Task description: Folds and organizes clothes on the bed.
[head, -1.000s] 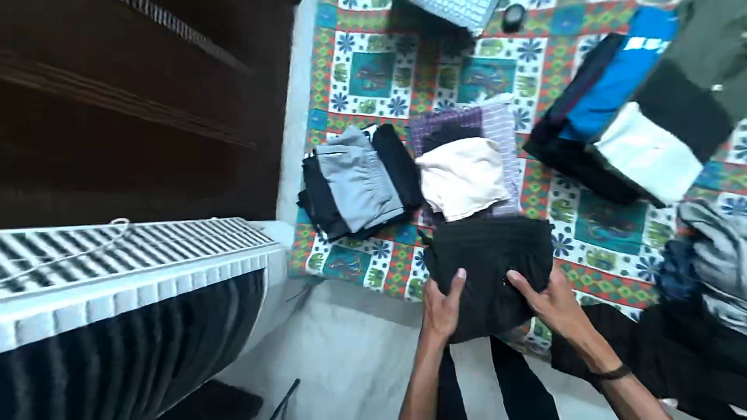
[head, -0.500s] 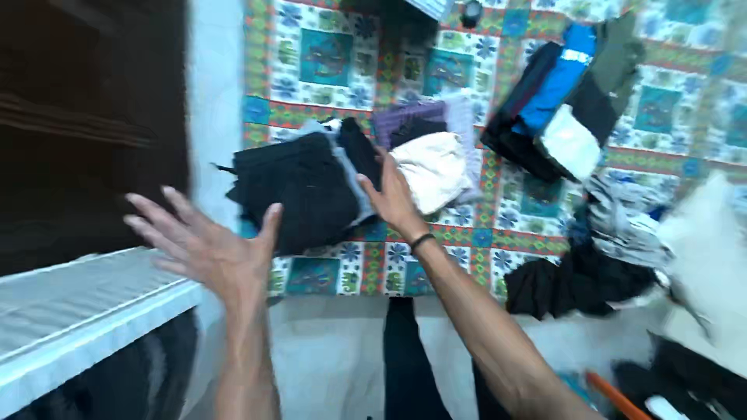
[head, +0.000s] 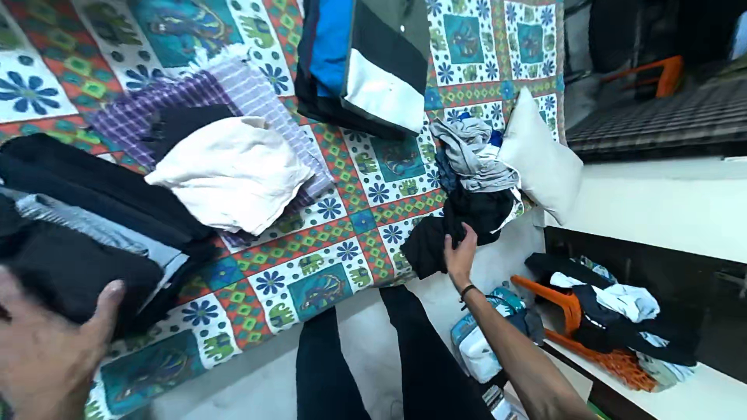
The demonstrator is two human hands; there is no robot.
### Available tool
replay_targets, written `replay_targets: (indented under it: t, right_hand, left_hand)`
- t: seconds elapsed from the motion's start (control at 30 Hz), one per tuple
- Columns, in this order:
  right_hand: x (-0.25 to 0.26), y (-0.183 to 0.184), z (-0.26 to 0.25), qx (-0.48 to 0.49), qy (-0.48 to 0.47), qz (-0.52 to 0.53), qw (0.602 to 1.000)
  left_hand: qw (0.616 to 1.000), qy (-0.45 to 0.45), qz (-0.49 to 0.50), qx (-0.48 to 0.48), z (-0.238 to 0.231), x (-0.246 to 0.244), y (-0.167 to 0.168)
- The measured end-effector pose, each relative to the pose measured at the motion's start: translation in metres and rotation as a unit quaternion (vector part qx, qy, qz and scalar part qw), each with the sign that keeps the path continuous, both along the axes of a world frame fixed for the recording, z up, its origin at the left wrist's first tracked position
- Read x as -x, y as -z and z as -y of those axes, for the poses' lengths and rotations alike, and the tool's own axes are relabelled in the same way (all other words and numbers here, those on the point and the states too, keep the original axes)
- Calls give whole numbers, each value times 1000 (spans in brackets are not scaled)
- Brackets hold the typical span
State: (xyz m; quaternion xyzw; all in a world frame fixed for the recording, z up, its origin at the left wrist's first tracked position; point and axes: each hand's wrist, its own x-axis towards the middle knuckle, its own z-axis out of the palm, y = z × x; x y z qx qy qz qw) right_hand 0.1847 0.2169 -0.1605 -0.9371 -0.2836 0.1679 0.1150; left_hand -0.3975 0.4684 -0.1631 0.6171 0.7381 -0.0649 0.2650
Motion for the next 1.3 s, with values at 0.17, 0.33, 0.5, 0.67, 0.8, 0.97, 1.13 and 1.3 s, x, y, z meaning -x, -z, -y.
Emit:
replay_targets:
  t: [0.17, 0.33, 0.5, 0.67, 0.8, 0.97, 1.13, 1.3]
  right_hand:
    - [-98, 42, -41, 36, -171, -87, 981]
    - [-135, 101, -118, 151, -169, -127, 966]
    - [-114, 87, -134, 74, -80, -155, 982]
    - [-81, -57, -63, -94, -44, -245, 964]
    - [-78, -162, -5, -212, 56, -292, 931]
    - [-52, -297, 2, -390, -10, -387, 835]
    - [-3, -379, -4, -298, -225, -638, 673]
    - [17, -350, -10, -52, -374, -237, 895]
  left_hand:
    - [993, 39, -30, -107, 86, -70, -17]
    - [989, 141, 20, -46, 196, -159, -11]
    - [979, 114, 160, 47, 269, -243, -47]
    - [884, -163, 420, 124, 281, -282, -96]
    - [828, -282, 455, 166, 260, -297, -134]
    - [769, -312, 485, 274, 235, -308, -177]
    - [607, -440, 595, 288, 210, -309, -263]
    - [529, -428, 730, 68, 175, -270, -306]
